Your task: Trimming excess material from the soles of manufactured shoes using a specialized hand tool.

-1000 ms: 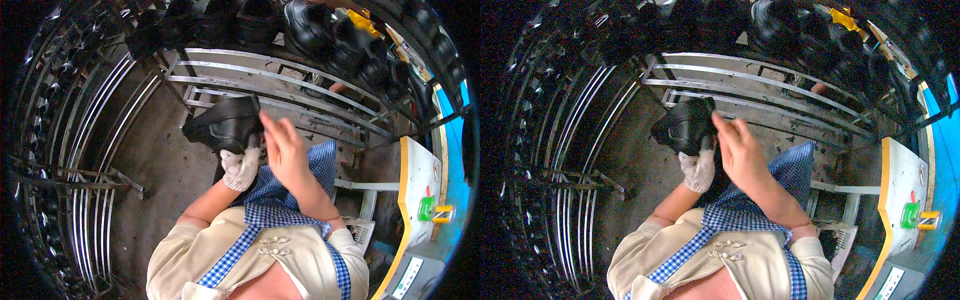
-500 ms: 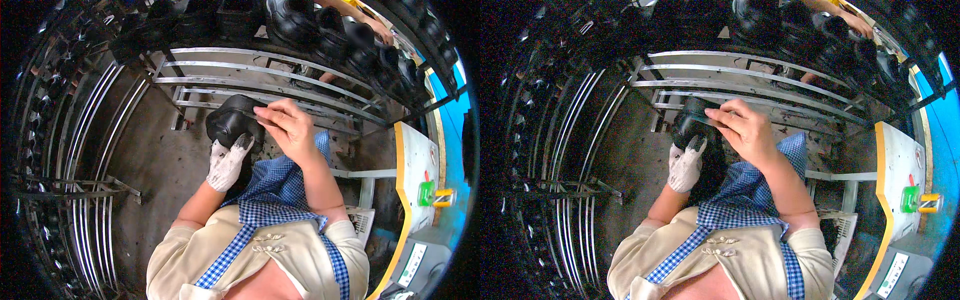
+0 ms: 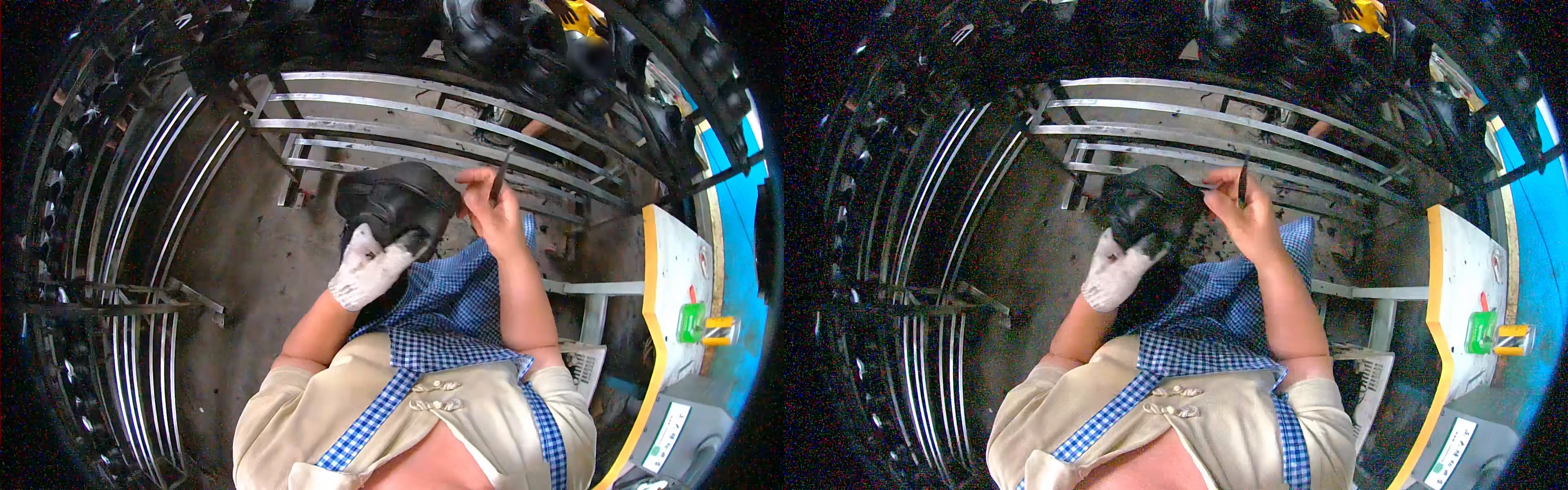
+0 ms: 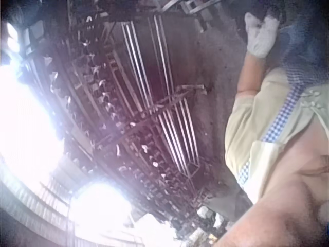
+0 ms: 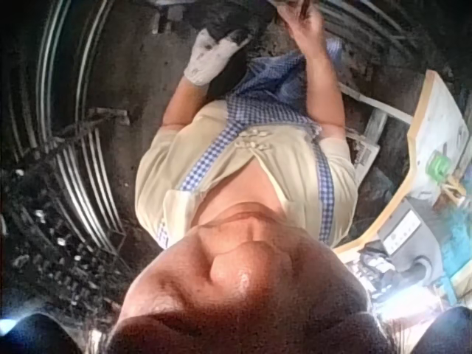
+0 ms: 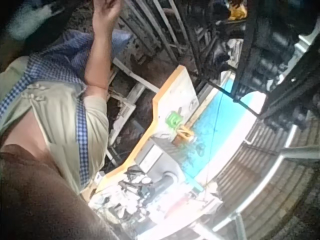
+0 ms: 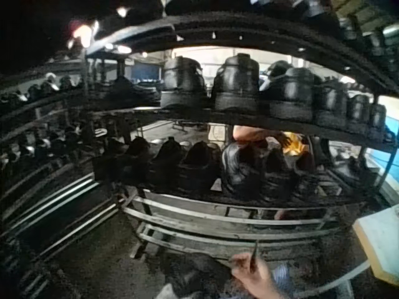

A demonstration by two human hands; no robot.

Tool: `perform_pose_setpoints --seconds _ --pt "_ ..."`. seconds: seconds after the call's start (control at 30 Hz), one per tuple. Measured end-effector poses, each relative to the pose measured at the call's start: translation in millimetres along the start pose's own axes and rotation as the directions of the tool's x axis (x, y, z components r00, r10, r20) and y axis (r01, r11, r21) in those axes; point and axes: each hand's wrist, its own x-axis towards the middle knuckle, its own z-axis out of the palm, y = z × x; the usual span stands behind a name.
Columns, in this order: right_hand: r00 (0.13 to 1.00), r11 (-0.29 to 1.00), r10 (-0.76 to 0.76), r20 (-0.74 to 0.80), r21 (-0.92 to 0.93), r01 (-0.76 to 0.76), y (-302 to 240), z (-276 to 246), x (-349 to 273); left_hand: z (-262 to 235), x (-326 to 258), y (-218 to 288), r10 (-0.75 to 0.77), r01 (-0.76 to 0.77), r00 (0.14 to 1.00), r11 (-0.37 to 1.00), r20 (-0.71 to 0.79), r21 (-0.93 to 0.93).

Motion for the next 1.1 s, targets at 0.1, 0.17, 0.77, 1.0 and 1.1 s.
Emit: perform_pose_setpoints --seconds 0.1,0.17,0.77,1.0,1.1 --pt "0.986 0.992 0.125 0.11 0.0 -0.125 -7 -10 -10 0 2 0 0.172 -0.246 0.967 0.815 0.185 0.525" --pt "0.969 0.983 0.162 0.188 0.057 -0.175 0 -13 -11 -1 3 -1 0.231 -0.355 0.935 0.663 0.271 0.659" --pt "0.94 0.438 0.241 0.24 0.838 -0.326 91 -19 -42 -21 6 44 0.647 -0.454 0.672 0.744 -0.36 0.49" --pt "0.902 0.449 0.333 0.275 0.795 -0.408 105 -8 -47 -14 14 48 0.372 -0.338 0.852 0.928 -0.369 0.157" --pt "0.887 0.457 0.383 0.259 0.781 -0.426 112 1 -45 -17 17 33 0.406 -0.369 0.871 0.913 -0.277 0.174"
